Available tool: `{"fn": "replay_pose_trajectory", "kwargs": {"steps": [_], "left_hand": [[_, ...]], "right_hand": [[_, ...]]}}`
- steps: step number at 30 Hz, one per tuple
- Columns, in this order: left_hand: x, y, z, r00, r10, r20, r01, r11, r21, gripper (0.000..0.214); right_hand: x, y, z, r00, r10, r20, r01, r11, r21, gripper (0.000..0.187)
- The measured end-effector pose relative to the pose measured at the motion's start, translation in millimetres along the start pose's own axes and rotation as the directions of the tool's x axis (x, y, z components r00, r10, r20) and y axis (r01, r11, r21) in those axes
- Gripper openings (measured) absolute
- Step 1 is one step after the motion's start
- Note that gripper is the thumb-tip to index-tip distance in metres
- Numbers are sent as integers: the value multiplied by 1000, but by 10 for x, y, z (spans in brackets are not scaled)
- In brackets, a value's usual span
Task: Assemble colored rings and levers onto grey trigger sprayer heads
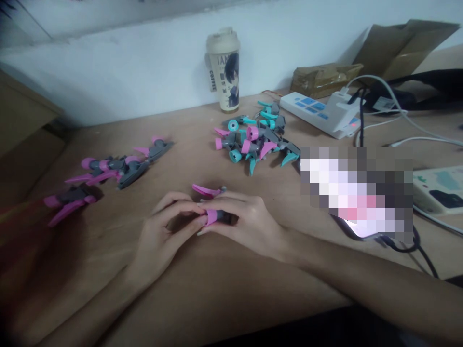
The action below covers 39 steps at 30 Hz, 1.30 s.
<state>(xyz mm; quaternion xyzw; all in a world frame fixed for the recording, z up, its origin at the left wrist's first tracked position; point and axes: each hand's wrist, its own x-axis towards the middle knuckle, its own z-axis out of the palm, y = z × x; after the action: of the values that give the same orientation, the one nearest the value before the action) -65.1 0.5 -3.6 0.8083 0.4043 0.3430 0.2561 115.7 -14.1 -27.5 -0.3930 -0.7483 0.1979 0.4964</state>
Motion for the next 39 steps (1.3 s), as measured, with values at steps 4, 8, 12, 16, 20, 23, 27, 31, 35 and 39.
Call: {"fn": "replay_pose_trajectory", "kwargs": {"steps": [4, 8, 12, 16, 20, 23, 27, 31, 35, 39], "left_hand": [[-4, -4, -2, 997, 74, 18, -73, 997, -33, 12], [8, 42, -28, 989, 139, 55, -138, 990, -20, 15], [24, 50, -64, 983, 153, 98, -154, 988, -7, 12], [26, 12, -73, 978, 185, 93, -183, 982, -39, 16], [38, 13, -61, 967, 239, 90, -234, 970, -59, 18], [53, 35, -57, 961, 258, 97, -255, 966, -47, 20], [60, 36, -75, 954, 266, 139, -270, 963, 6, 22], [31, -3, -77, 958, 233, 168, -263, 946, 188, 29], [-13, -26, -29, 976, 196, 92, -212, 947, 241, 31], [-41, 3, 5, 968, 250, -22, -244, 957, 158, 27]], "right_hand": [[-6, -8, -13, 996, 89, -18, -88, 995, 53, 31], [-28, 11, -11, 980, 196, 31, -198, 968, 151, 32], [-40, 30, -5, 973, 225, 54, -231, 945, 230, 31], [-34, 16, -20, 971, 227, 80, -240, 936, 257, 31], [-27, 3, -37, 972, 211, 104, -232, 932, 279, 28], [-39, 8, -38, 975, 199, 98, -218, 937, 273, 28], [-59, 13, -31, 978, 185, 94, -204, 942, 266, 27], [-27, 25, -22, 973, 222, 65, -231, 934, 273, 27], [21, 12, -13, 954, 297, 34, -287, 883, 372, 35], [21, -33, -5, 962, 272, 31, -259, 870, 420, 37]]}}
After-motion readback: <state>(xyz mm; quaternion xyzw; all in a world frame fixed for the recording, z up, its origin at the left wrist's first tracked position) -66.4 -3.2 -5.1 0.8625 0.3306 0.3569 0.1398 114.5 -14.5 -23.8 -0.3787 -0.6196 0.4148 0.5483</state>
